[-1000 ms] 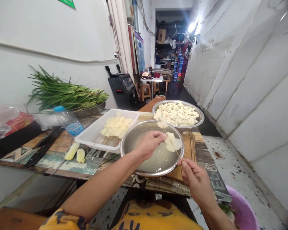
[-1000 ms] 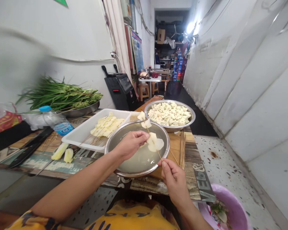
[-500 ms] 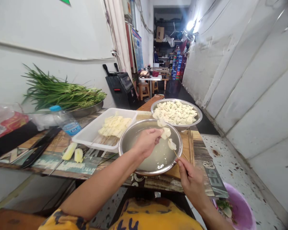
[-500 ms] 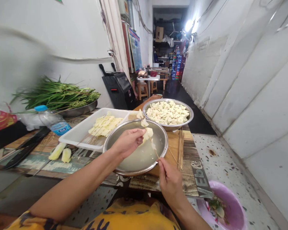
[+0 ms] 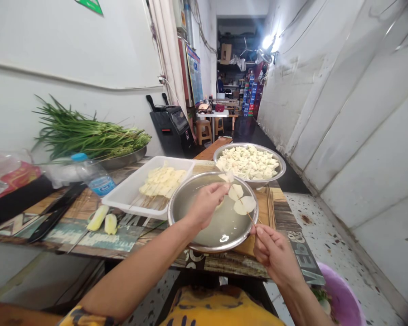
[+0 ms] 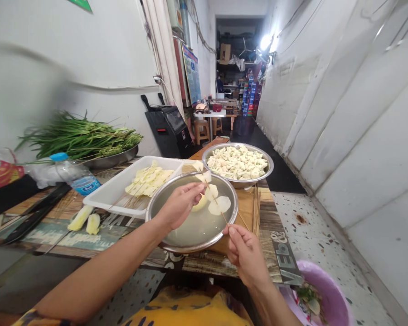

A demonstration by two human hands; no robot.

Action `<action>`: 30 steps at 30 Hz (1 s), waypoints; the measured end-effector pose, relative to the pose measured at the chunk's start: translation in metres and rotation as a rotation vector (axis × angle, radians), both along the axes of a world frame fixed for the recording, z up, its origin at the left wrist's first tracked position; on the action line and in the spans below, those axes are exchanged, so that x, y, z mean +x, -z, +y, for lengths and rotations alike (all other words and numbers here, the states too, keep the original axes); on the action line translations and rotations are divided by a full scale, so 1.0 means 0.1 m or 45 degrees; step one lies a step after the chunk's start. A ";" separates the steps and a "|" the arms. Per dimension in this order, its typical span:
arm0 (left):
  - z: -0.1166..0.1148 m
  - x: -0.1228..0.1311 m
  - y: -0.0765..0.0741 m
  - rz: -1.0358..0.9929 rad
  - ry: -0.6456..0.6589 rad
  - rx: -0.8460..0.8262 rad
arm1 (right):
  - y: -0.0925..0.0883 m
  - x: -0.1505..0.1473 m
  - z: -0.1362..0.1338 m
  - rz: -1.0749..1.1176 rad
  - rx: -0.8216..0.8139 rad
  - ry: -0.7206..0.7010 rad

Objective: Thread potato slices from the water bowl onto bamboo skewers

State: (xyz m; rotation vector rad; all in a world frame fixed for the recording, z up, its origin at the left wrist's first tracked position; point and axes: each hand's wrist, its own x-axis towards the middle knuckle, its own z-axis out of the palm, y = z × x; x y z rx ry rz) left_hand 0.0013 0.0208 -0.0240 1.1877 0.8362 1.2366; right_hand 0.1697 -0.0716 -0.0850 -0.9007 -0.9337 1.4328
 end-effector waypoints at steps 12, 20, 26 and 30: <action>0.04 -0.02 -0.15 -0.324 -0.053 -0.168 | 0.07 0.03 -0.08 -0.097 0.021 -0.066; 0.03 -0.05 -0.15 -0.218 0.062 -0.085 | 0.08 0.03 -0.13 -0.302 0.115 0.172; 0.00 0.02 -0.13 -0.357 -0.001 -0.102 | -0.04 0.03 -0.11 0.025 -0.110 -0.203; -0.01 0.04 -0.14 -0.279 -0.098 -0.042 | 0.03 -0.01 -0.13 -0.343 0.140 0.210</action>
